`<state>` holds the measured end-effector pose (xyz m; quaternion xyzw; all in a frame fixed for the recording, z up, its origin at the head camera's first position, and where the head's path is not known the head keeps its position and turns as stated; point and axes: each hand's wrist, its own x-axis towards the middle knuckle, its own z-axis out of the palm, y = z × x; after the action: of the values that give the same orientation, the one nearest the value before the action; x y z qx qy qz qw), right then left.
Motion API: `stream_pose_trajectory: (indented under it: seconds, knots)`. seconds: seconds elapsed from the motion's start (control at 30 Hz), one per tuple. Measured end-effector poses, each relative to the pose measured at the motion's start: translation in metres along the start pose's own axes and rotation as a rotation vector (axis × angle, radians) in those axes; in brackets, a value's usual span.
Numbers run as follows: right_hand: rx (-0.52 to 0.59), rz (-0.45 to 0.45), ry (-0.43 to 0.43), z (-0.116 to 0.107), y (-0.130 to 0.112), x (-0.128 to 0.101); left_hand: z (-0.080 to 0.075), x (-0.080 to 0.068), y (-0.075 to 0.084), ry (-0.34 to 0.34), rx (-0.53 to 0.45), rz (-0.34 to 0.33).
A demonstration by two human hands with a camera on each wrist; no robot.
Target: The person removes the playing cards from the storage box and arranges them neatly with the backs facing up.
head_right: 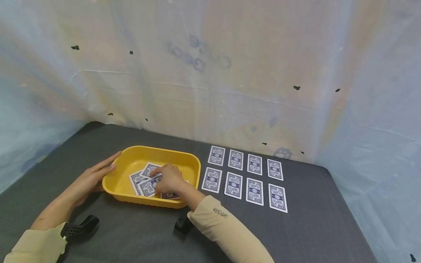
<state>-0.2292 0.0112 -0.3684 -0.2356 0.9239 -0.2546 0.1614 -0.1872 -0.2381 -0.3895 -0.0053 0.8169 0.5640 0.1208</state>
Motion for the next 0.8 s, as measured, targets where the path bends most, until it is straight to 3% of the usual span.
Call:
stream_pose_trajectory:
  seconds: [0.33,0.8]
  knots:
    - [-0.064,0.064,0.035,0.001,-0.003,-0.005,0.0,0.0,0.0,0.008,0.009,-0.012]
    - [0.129,0.118,0.114,-0.005,0.005,-0.011,0.0,0.001,-0.001,0.005,0.009,-0.012]
